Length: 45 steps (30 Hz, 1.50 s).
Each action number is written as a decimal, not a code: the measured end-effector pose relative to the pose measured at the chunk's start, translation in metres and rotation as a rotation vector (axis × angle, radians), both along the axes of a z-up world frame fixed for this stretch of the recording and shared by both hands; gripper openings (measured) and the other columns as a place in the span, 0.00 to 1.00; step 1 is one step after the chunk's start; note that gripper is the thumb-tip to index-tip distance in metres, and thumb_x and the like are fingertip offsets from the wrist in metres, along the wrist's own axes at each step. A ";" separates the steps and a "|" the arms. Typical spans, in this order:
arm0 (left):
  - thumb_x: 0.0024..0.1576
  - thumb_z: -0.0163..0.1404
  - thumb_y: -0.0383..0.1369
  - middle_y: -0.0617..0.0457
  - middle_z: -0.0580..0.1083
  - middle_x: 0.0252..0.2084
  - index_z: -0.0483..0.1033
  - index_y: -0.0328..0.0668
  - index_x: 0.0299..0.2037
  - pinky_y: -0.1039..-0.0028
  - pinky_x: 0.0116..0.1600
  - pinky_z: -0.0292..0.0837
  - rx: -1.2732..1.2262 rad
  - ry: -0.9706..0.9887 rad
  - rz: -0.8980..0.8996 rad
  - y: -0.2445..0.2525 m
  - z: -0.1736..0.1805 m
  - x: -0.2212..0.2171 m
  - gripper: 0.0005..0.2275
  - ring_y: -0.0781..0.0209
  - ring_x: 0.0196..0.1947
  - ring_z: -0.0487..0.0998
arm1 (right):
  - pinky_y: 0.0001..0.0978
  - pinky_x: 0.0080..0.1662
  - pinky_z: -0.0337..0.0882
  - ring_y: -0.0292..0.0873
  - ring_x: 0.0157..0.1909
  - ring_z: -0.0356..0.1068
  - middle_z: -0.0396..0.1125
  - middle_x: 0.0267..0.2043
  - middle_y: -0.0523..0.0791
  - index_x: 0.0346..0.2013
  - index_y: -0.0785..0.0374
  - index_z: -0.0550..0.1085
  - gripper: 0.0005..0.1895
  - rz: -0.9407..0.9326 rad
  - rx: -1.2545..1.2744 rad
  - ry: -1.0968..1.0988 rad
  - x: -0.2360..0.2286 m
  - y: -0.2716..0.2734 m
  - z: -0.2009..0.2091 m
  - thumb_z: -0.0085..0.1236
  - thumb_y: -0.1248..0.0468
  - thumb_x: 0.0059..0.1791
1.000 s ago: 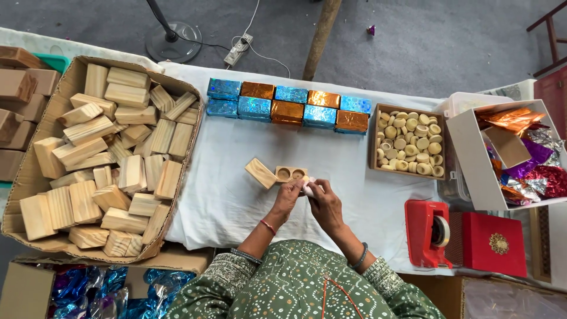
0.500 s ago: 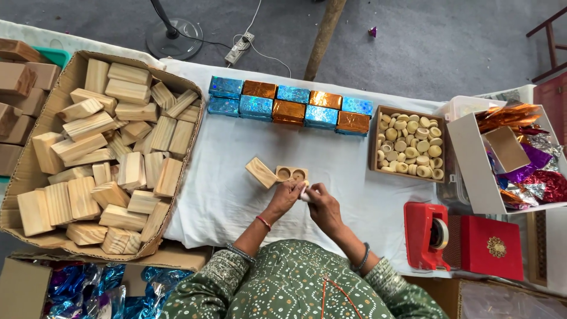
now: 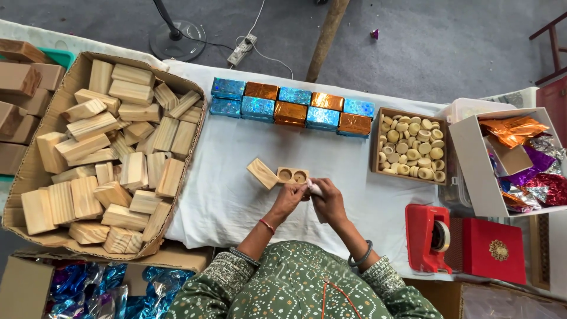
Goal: The person wipes a small wooden block with a white cloth, turning it over to clean all sides. They then place small round wooden pieces into the block's indentations and continue wiping the block.
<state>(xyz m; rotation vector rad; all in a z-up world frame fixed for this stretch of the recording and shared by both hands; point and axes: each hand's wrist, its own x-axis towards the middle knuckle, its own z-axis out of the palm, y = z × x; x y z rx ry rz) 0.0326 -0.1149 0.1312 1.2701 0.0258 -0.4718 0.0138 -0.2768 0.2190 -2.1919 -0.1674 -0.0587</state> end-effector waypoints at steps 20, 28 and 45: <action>0.63 0.52 0.38 0.51 0.79 0.45 0.75 0.38 0.58 0.68 0.55 0.80 -0.383 0.335 -0.038 0.021 0.029 0.004 0.16 0.63 0.45 0.81 | 0.41 0.42 0.77 0.51 0.42 0.76 0.68 0.53 0.45 0.49 0.57 0.77 0.17 0.010 -0.202 -0.094 -0.016 -0.004 0.041 0.61 0.71 0.45; 0.59 0.56 0.34 0.54 0.79 0.51 0.77 0.38 0.57 0.69 0.57 0.80 -0.244 0.164 -0.050 0.024 0.057 0.000 0.17 0.65 0.50 0.80 | 0.41 0.37 0.76 0.51 0.39 0.76 0.69 0.50 0.48 0.51 0.58 0.76 0.23 0.082 -0.295 -0.238 -0.017 -0.002 0.023 0.60 0.73 0.41; 0.63 0.54 0.38 0.59 0.76 0.42 0.75 0.35 0.62 0.80 0.43 0.76 -0.172 -0.084 -0.122 0.030 0.075 0.005 0.20 0.73 0.38 0.75 | 0.37 0.42 0.77 0.47 0.41 0.76 0.70 0.46 0.48 0.51 0.67 0.76 0.15 0.136 0.136 -0.163 -0.012 -0.001 0.032 0.58 0.72 0.49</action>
